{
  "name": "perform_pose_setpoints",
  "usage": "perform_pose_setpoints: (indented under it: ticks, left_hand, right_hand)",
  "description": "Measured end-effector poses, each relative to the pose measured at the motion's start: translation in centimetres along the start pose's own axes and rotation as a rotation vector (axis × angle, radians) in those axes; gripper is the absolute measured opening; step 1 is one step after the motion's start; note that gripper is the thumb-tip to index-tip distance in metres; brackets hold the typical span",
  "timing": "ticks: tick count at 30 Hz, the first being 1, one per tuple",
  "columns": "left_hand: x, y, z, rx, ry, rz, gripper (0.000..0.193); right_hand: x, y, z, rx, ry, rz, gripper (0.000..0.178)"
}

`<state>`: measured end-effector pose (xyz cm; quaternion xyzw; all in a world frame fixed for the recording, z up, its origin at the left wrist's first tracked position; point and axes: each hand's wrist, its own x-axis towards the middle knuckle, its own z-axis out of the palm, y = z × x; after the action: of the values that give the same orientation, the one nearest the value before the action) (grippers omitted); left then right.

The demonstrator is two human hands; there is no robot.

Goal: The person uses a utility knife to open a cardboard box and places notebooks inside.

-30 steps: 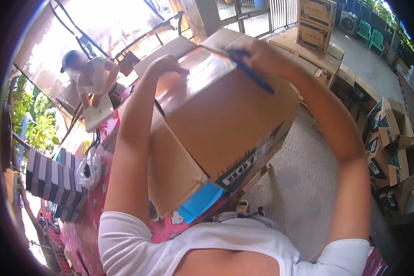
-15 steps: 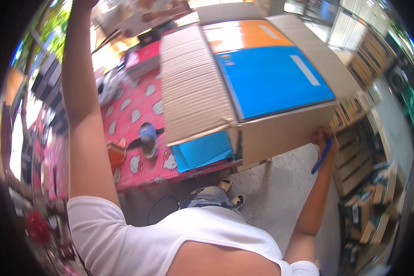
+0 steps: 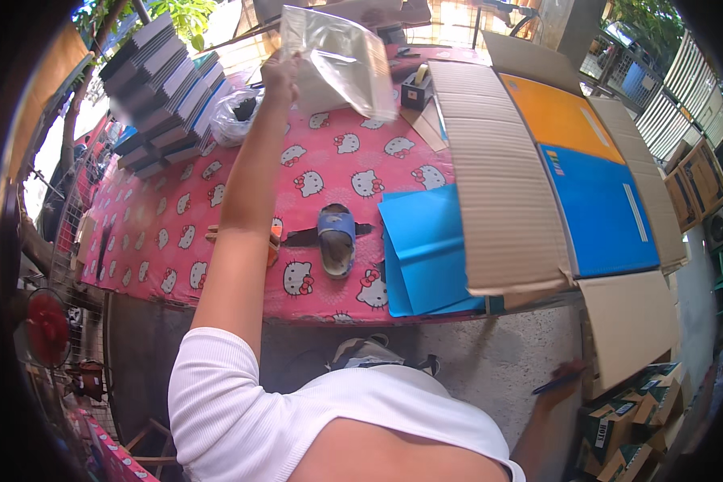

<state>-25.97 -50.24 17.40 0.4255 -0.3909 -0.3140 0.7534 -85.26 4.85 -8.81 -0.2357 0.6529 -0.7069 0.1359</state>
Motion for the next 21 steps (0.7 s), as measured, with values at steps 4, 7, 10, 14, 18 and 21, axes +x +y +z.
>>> perform_pose_setpoints:
  ticks: [4, 7, 10, 14, 18, 21]
  left_hand:
    - [-1.6, -6.2, 5.3, -0.235, -0.058, -0.296, 0.019]
    - [-3.3, -10.9, 10.9, -0.185, -0.026, -0.256, 0.027]
    - [-5.8, -14.6, 16.0, -0.311, 0.016, -0.330, 0.023]
    - [-7.8, -20.9, 20.2, -0.315, -0.211, -0.597, 0.027]
    - [-2.5, -28.6, 14.9, 0.020, -0.683, -1.012, 0.052]
    - [-5.9, -28.0, 15.5, 0.571, -0.753, -0.838, 0.067]
  right_hand:
    - [-12.0, 0.3, 3.7, -0.075, 0.098, 0.231, 0.028]
    - [-17.8, -0.3, 7.3, -0.275, -0.062, 0.170, 0.026]
    - [-21.0, -5.7, 11.7, -0.490, -0.190, 0.162, 0.025]
    - [-21.7, -10.1, 15.2, -0.572, -0.372, -0.042, 0.027]
    - [-19.9, -11.0, 21.5, -0.749, -0.532, -0.096, 0.030]
    - [-17.2, -11.3, 27.0, -0.964, -0.545, 0.036, 0.042]
